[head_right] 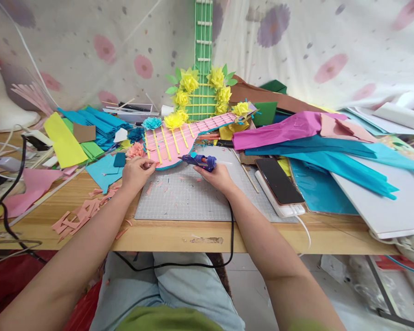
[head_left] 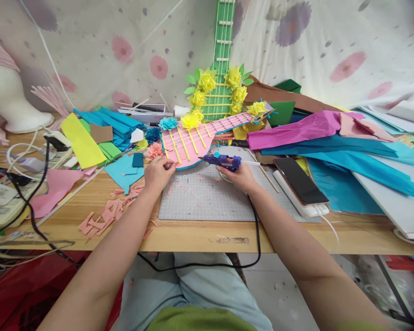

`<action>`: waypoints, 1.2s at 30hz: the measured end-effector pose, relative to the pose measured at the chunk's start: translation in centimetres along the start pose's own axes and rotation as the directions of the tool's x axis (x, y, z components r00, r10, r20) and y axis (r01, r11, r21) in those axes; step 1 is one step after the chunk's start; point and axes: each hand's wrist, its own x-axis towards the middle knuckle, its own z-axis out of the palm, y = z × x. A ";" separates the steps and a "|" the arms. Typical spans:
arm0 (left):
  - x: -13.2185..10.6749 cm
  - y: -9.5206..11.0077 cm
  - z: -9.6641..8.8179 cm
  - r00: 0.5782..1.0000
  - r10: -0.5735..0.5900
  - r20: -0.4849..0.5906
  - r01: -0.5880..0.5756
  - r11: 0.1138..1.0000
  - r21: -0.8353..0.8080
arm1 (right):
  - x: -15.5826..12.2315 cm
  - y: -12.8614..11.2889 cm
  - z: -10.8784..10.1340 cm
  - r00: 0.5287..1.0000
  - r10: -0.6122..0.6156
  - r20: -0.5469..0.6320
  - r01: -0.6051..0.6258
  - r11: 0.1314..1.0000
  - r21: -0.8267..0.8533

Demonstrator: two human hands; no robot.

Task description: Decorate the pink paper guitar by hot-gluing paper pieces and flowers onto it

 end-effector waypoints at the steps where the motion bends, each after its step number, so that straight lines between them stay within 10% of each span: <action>1: 0.0 0.0 0.0 1.000 -0.002 -0.006 0.002 1.000 0.001 | 0.0 0.0 0.0 1.000 -0.003 -0.003 0.003 1.000 -0.002; 36: 0.5 -2.3 -1.0 0.998 0.055 0.042 -0.047 0.983 -0.178 | 0.1 0.2 -0.1 1.000 0.002 0.010 -0.002 1.000 -0.005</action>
